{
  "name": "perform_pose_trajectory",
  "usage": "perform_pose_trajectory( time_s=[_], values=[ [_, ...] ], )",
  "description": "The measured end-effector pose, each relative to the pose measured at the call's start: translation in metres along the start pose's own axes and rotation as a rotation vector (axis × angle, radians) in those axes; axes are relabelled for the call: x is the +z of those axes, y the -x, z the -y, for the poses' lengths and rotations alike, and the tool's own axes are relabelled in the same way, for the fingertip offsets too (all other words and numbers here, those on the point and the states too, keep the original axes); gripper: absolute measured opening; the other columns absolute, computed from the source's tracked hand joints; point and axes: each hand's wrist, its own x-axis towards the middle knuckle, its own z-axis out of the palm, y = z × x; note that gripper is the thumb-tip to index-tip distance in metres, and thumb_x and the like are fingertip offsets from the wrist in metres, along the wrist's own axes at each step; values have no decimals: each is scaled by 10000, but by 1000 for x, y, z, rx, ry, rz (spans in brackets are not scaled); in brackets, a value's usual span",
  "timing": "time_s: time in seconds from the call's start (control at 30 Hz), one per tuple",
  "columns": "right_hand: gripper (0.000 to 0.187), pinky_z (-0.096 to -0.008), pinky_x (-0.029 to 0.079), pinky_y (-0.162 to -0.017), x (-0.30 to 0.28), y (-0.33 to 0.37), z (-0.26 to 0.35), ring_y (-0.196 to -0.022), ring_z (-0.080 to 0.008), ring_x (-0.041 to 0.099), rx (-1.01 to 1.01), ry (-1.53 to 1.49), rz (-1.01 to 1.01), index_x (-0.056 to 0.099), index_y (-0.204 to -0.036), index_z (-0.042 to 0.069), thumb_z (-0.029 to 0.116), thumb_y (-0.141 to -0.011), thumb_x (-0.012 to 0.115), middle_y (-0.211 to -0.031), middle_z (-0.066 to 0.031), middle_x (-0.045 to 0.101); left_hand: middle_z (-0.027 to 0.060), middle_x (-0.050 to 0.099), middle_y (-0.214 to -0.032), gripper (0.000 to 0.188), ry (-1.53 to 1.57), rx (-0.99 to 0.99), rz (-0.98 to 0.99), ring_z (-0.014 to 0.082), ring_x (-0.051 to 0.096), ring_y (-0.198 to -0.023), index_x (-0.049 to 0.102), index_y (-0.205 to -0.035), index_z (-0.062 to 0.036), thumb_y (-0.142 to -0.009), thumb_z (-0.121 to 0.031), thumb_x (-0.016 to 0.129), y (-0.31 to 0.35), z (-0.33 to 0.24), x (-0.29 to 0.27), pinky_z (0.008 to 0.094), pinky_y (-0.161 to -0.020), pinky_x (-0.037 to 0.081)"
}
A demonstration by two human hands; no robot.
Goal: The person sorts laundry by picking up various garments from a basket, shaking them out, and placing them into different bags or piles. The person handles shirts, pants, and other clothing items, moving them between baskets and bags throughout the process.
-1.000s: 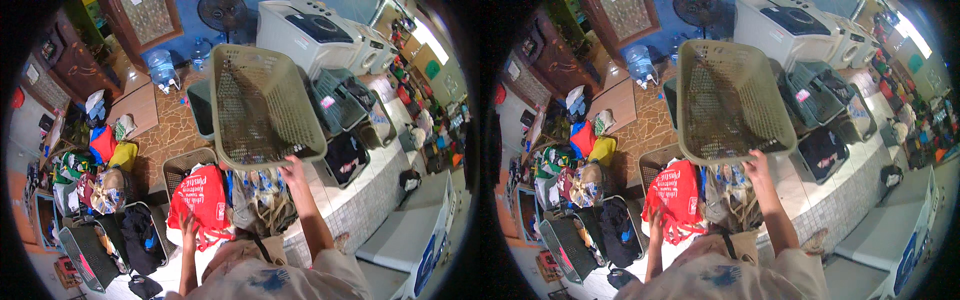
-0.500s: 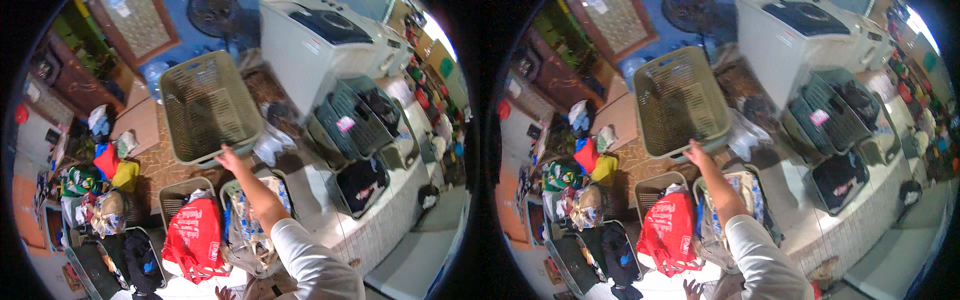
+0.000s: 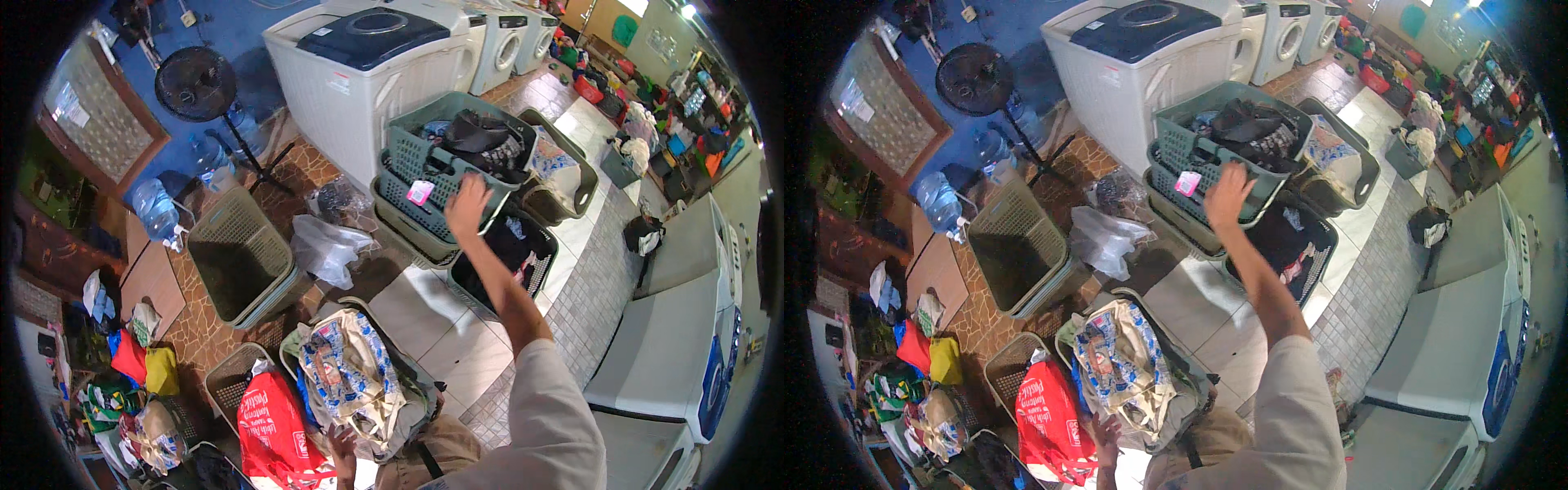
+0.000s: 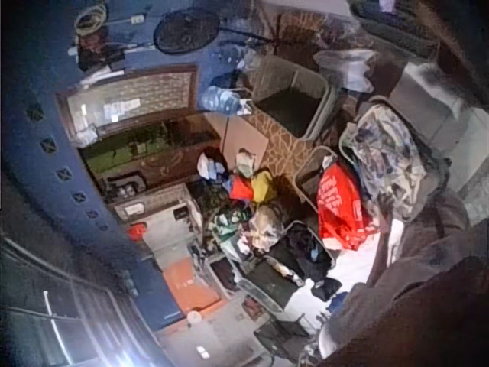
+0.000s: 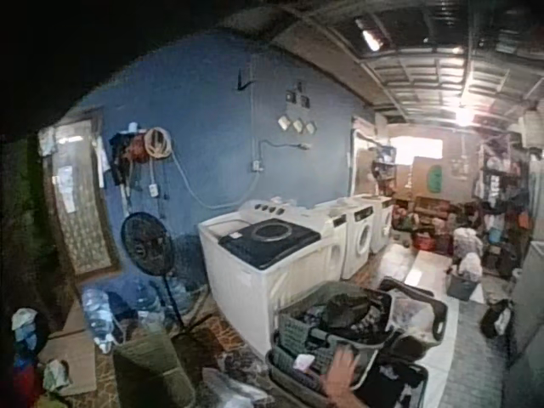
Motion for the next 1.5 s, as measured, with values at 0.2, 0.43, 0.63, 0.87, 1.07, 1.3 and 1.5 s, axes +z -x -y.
perform_pose_trajectory(
  time_s=[0.2,0.43,0.63,0.87,1.07,1.3,1.5],
  values=[
    [547,-611,212,-1010,-33,-34,-101,-1170,-307,387,85,240,418,404,-1198,103,78,-699,626,-1172,-103,436,144,531,-1119,556,-262,149,110,185,568,-903,148,-1382,-33,-883,9,389,-4,-19,68,291,-785,458],
    [613,-574,230,-1023,-35,28,-87,-1215,-277,349,154,152,507,414,-1186,129,131,-647,705,-1178,-77,434,140,579,-1055,523,-353,118,241,196,601,-833,185,-1355,-3,-885,14,414,13,-28,119,293,-738,481],
    [722,-552,223,-1040,-48,45,-84,-1291,-307,274,122,21,528,361,-1268,120,121,-634,707,-1246,-97,414,129,604,-999,488,-559,86,418,161,593,-797,223,-1349,-31,-915,-80,442,-1,-47,146,279,-688,474],
    [730,-512,240,-1041,-51,-13,-102,-1244,-316,357,-51,97,845,289,-1334,76,168,-697,634,-1287,-168,426,99,617,-977,301,-620,236,435,138,588,-843,453,-1200,-11,-935,-153,454,-89,-111,243,251,-749,462],
    [411,-383,481,-774,-35,-103,-164,-890,-327,608,-483,-306,1180,539,-1157,40,241,-799,544,-929,-196,626,98,569,-1082,328,-466,454,280,174,593,-879,459,-1193,-5,-934,-207,464,-238,-172,399,278,-779,458],
    [200,-399,479,-629,41,-237,-295,-675,-334,604,-68,-493,436,623,-819,-4,188,-773,591,-726,-184,605,294,353,-1291,778,-573,341,-266,366,376,-1191,227,-1315,119,-826,-360,597,-385,-205,528,389,-993,309],
    [542,-452,349,-955,134,-305,-434,-1137,-401,399,30,82,463,444,-1155,-19,182,-694,646,-1189,-224,442,320,264,-1332,772,-734,353,-496,433,276,-1245,90,-1349,115,-799,-151,561,-425,-193,565,405,-1023,273]
  ],
)
